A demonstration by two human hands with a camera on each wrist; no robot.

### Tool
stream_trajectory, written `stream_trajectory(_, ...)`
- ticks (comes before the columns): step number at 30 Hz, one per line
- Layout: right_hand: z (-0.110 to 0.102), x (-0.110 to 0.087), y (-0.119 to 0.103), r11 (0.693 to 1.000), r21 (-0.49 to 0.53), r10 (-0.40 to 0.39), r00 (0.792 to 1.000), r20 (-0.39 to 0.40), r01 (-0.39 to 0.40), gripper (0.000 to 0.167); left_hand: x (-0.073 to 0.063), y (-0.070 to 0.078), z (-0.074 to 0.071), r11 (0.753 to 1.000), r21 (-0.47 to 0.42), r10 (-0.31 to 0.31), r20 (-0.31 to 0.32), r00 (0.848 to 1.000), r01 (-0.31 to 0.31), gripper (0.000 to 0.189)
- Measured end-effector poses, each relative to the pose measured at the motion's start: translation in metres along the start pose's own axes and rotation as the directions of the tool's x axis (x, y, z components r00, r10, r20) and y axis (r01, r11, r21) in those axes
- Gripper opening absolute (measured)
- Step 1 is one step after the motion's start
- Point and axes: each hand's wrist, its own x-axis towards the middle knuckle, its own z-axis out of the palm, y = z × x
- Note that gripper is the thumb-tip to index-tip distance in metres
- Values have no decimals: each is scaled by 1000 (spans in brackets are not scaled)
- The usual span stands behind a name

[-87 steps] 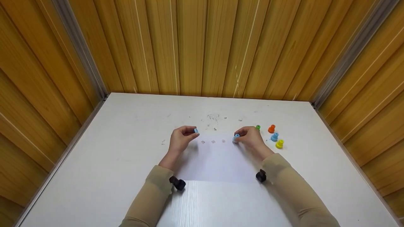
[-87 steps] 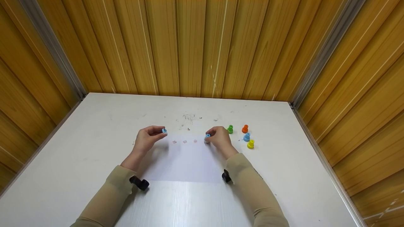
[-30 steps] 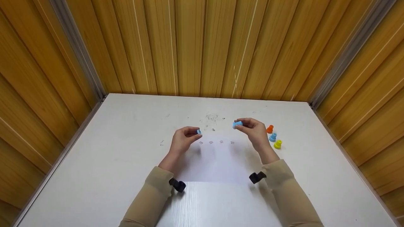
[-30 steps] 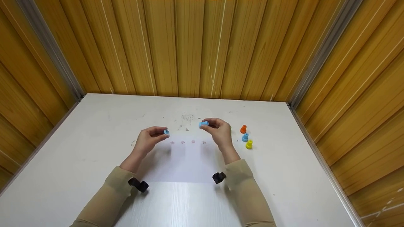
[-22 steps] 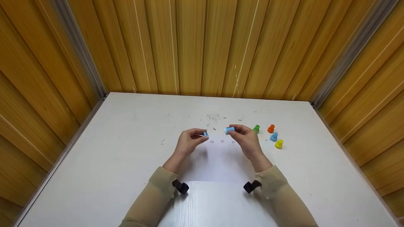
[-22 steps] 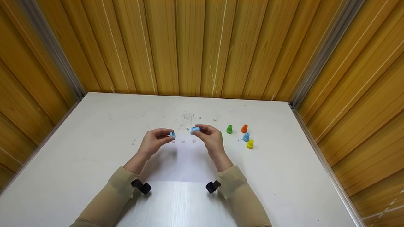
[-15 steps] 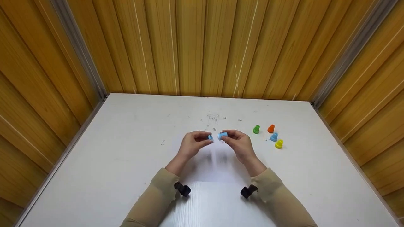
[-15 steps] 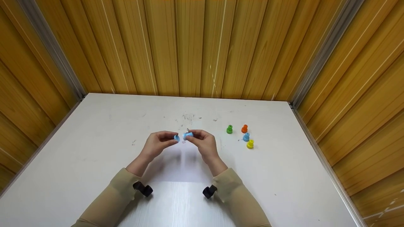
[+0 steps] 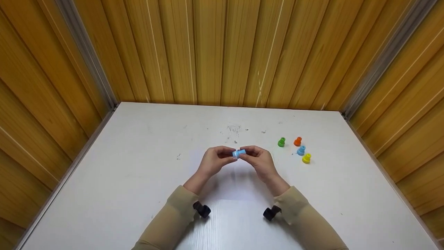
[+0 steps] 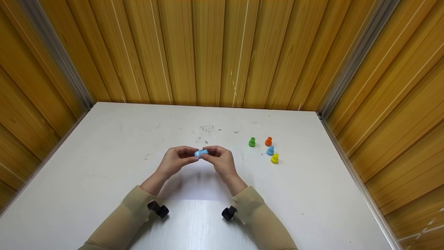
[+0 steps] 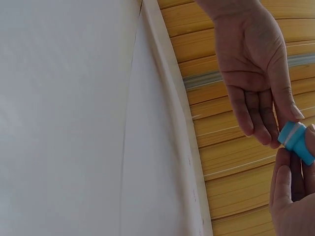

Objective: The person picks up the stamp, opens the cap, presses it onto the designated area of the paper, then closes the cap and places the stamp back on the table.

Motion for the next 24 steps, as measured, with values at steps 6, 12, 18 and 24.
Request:
stream_trajectory(6,3,0,3,1000,-12,-14,1000,-10,14,27,-1,1,2,1000,6,-15,-14,1000,15,27)
stream_trajectory(12,6,-1,4,999,-28,-39,999,-34,39,27,-2,0,5,1000,-4,-1,-36,999,1,25)
stream_trajectory(18,-1,-1,1,989,-94,-123,991,-50,118,27,0,-1,0,999,21,-38,42,998,37,48)
stream_trajectory(24,-24,1,-12,959,-206,-213,975,-65,196,30,6,-2,-26,950,268,-174,38,984,157,56)
